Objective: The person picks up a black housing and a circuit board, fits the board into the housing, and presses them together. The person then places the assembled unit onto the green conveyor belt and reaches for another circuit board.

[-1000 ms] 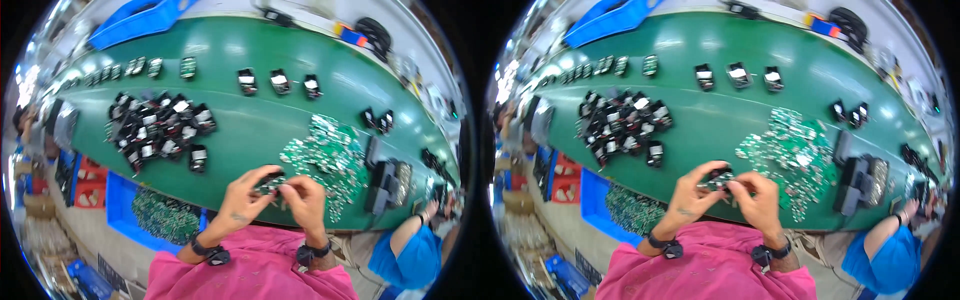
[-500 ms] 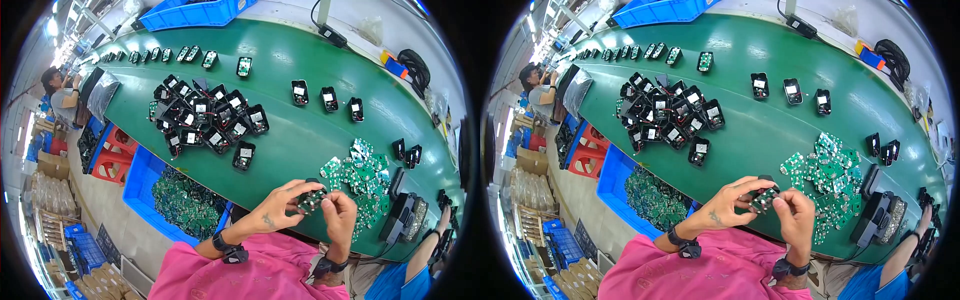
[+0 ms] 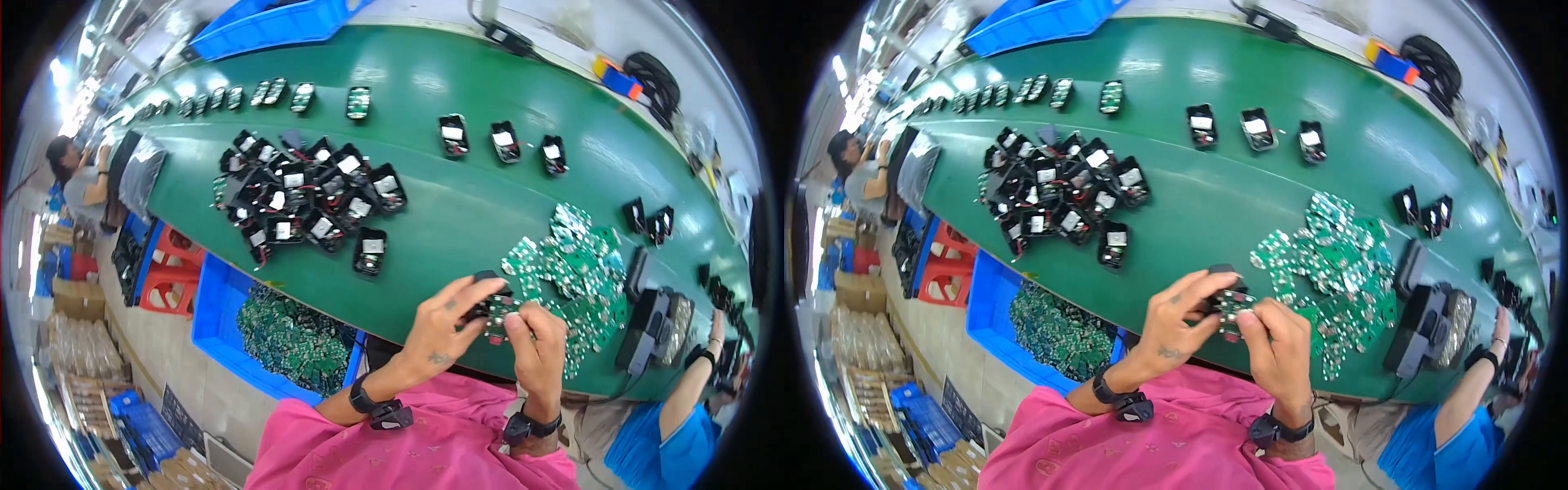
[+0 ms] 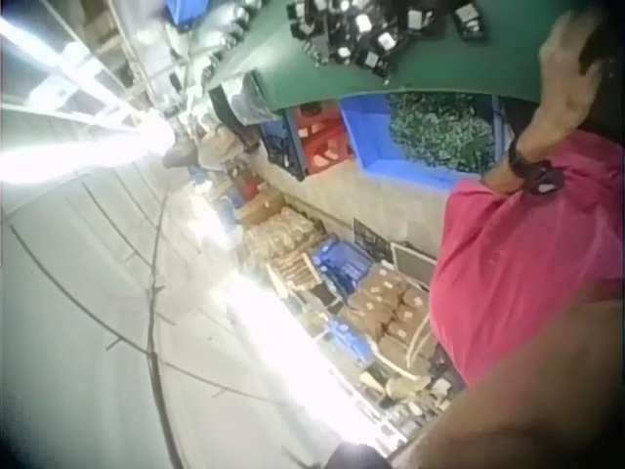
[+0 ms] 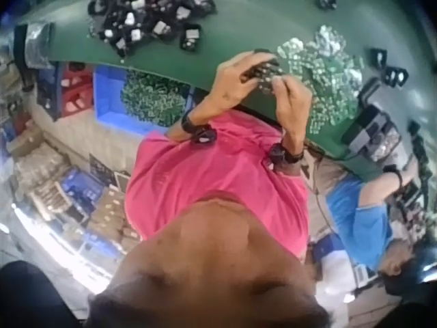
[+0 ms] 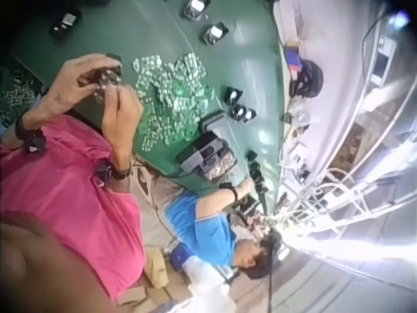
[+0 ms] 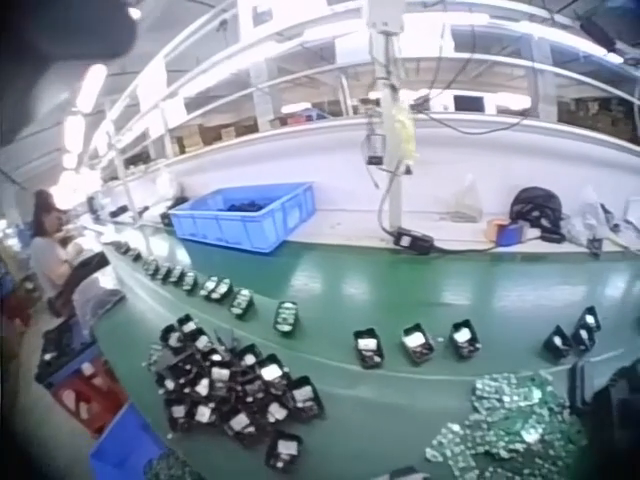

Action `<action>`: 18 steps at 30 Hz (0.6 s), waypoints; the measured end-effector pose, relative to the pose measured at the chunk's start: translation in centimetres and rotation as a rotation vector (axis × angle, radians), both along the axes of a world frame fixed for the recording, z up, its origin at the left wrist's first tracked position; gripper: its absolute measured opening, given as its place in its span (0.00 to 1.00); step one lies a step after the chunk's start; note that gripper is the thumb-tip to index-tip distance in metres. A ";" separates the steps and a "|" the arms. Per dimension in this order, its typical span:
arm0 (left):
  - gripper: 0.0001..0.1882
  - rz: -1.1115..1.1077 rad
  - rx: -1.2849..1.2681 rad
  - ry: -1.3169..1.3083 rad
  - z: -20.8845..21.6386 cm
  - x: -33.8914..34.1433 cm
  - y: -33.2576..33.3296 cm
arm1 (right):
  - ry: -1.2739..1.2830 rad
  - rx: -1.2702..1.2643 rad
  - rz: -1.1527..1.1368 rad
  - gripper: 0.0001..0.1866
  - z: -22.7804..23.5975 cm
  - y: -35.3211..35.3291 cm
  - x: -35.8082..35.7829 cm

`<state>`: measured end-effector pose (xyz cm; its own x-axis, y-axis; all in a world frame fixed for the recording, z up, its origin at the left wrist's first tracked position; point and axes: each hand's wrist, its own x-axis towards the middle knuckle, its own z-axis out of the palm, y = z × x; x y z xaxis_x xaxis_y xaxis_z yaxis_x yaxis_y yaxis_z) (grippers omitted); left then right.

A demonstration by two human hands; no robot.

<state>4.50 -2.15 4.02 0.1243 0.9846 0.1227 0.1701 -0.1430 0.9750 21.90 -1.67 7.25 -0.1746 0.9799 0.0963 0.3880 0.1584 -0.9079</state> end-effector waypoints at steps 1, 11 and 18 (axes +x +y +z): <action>0.28 0.010 -0.010 -0.012 -0.3 0.0 0.0 | 0.022 -0.045 0.066 0.10 0.3 0.3 0.1; 0.31 0.137 0.309 0.181 -0.3 1.3 0.2 | -0.036 0.048 0.078 0.10 0.2 0.5 -0.5; 0.30 0.094 -0.038 -0.128 -0.1 0.4 0.0 | -0.044 0.172 -0.063 0.12 -0.8 0.7 -1.8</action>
<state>4.91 -2.11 3.97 0.0168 0.9955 0.0938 0.0555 -0.0946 0.9940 20.15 -0.97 6.48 -0.1209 0.9589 0.2567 0.4404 0.2836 -0.8518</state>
